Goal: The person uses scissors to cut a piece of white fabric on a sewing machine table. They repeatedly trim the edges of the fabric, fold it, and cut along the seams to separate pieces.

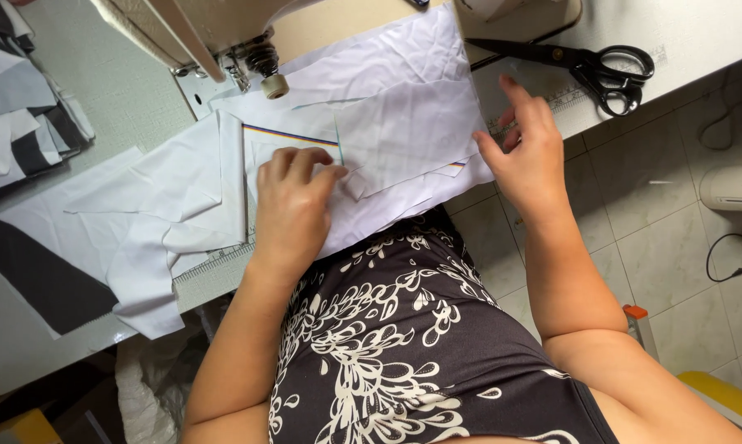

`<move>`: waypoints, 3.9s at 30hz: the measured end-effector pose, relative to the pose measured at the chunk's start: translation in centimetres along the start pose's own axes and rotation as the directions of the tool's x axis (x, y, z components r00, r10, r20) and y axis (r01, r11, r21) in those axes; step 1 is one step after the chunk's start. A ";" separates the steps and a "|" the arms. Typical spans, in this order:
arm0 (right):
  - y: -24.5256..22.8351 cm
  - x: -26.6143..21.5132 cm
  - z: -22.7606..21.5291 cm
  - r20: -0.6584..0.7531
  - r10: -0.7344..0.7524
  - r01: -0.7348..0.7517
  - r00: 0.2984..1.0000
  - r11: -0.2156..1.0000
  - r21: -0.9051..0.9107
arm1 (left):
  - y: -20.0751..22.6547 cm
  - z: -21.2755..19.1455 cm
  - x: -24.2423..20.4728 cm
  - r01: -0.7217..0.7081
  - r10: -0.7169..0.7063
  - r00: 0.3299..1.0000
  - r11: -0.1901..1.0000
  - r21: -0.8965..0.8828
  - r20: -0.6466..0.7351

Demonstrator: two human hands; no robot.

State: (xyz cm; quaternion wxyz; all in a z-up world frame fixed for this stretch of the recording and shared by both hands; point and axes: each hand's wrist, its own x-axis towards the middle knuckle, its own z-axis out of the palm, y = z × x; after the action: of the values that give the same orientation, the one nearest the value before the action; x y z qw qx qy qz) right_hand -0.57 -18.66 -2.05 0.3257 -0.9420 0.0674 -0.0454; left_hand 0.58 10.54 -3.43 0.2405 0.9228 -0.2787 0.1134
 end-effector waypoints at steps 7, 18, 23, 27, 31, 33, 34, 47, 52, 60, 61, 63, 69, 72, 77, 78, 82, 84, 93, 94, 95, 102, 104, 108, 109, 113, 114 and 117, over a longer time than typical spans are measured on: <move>-3.6 -0.9 3.3 0.004 -0.629 0.627 0.778 0.776 0.070 | -2.6 -4.2 -4.0 0.206 -0.211 0.975 0.977 -0.060 -0.072; -6.7 -0.9 9.0 0.076 -0.711 0.715 0.699 0.693 -0.091 | -3.7 -4.7 -6.8 0.264 -0.268 0.961 0.962 -0.070 -0.065; -7.2 -0.9 9.1 0.073 -0.670 0.674 0.739 0.737 -0.050 | -3.2 -3.7 -6.3 0.286 -0.288 0.958 0.956 -0.060 -0.019; -7.6 -1.0 9.0 0.086 -0.675 0.679 0.733 0.733 -0.038 | -3.2 -3.7 -6.3 0.294 -0.294 0.956 0.955 -0.033 0.002; -8.6 -1.1 9.2 0.089 -0.691 0.681 0.718 0.723 0.119 | -3.0 -4.3 -6.1 0.295 -0.295 0.956 0.953 -0.064 0.005; -9.8 -1.6 8.5 0.122 -0.636 0.595 0.762 0.762 0.255 | -3.6 -4.6 -6.3 0.282 -0.286 0.958 0.956 -0.082 -0.033; -10.3 -1.8 8.1 0.166 -0.581 0.491 0.797 0.783 0.383 | -3.9 -4.7 -6.5 0.271 -0.278 0.958 0.957 -0.099 -0.068; -14.2 -0.1 7.6 0.142 -0.671 0.548 0.728 0.693 0.470 | -9.1 -7.1 -9.2 0.603 -0.488 0.756 0.779 0.173 -0.435; -17.5 -0.3 9.7 0.225 -0.730 0.479 0.645 0.615 0.626 | -8.2 -6.8 -9.2 0.509 -0.485 0.850 0.856 0.089 -0.205; -18.8 -0.4 13.8 0.196 -0.769 0.623 0.608 0.615 0.483 | -6.5 -8.5 -7.5 0.403 -0.431 0.834 0.902 -0.153 -0.345; -18.9 -0.1 14.1 0.176 -0.824 0.747 0.539 0.564 0.352 | -6.1 -9.0 -7.1 0.326 -0.369 0.866 0.929 -0.176 -0.338; -20.0 0.2 14.4 0.186 -0.816 0.727 0.547 0.573 0.377 | -4.7 -9.7 -6.3 0.252 -0.339 0.861 0.932 -0.259 -0.380; -20.4 0.1 9.8 0.153 -0.821 0.603 0.550 0.517 0.608 | -4.2 -8.9 -6.3 0.279 -0.421 0.879 0.836 -0.472 -0.225; -18.7 0.3 6.9 0.185 -0.834 0.472 0.519 0.461 0.752 | -5.0 -7.5 -6.0 0.277 -0.342 0.936 0.862 -0.424 -0.083; -15.1 1.3 3.5 0.151 -0.814 0.193 0.561 0.305 0.932 | -4.2 -6.2 -4.4 0.126 -0.122 0.992 0.861 -0.493 0.040; -14.7 1.6 3.2 0.137 -0.807 0.066 0.574 0.212 0.975 | -4.0 -6.0 -4.0 0.169 -0.158 0.986 0.901 -0.399 0.060; -13.1 2.4 1.6 0.074 -0.755 -0.131 0.652 -0.015 0.991 | -5.3 -4.7 -4.0 0.284 -0.288 0.957 0.940 -0.191 0.005; -10.1 3.1 1.2 0.108 -0.682 -0.119 0.723 0.031 0.992 | -6.4 -5.0 -5.2 0.284 -0.283 0.958 0.916 -0.282 0.046; -2.8 3.0 0.4 0.342 -0.421 -0.282 0.840 0.199 0.939 | -7.0 -8.9 -7.2 0.627 -0.394 0.779 0.482 -0.612 0.487; -2.5 3.2 0.3 0.342 -0.391 -0.271 0.854 0.226 0.936 | -6.7 -9.0 -6.9 0.626 -0.431 0.778 0.467 -0.625 0.457; -2.1 3.7 0.4 0.337 -0.388 -0.267 0.858 0.226 0.937 | -6.9 -8.4 -6.6 0.623 -0.426 0.780 0.470 -0.625 0.458; -1.4 5.7 1.4 0.046 -0.135 0.077 0.990 0.776 0.626 | -6.0 -6.0 -3.3 0.698 -0.644 0.698 0.515 -0.497 0.313; -0.2 5.4 0.1 -0.110 -0.274 0.295 0.955 0.900 0.320 | -6.3 -5.5 -3.3 0.688 -0.641 0.712 0.558 -0.464 0.286; 6.3 5.0 -4.1 -0.300 -0.469 0.387 0.831 0.874 -0.294 | -6.4 -5.3 -3.9 0.655 -0.645 0.737 0.612 -0.442 0.200; 8.7 5.0 -5.3 -0.270 -0.493 0.327 0.827 0.813 -0.481 | -6.3 -5.3 -4.0 0.681 -0.671 0.716 0.612 -0.402 0.192; 11.0 5.0 -6.6 -0.062 -0.102 0.057 0.993 0.859 -0.509 | -6.2 -5.4 -4.1 0.701 -0.696 0.693 0.591 -0.400 0.188; 10.7 4.6 -6.7 -0.038 -0.098 0.067 0.994 0.876 -0.478 | -6.0 -5.5 -4.0 0.675 -0.678 0.715 0.605 -0.421 0.172; 11.2 4.4 -7.2 -0.006 -0.138 0.122 0.990 0.896 -0.427 | -5.8 -5.6 -4.1 0.605 -0.650 0.756 0.648 -0.462 0.078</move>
State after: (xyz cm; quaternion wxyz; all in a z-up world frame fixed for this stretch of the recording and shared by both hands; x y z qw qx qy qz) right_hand 1.70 -32.46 -3.18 0.1076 -0.9917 0.0187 -0.0684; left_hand 0.04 19.49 -2.23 0.4888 0.8709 0.0513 -0.0029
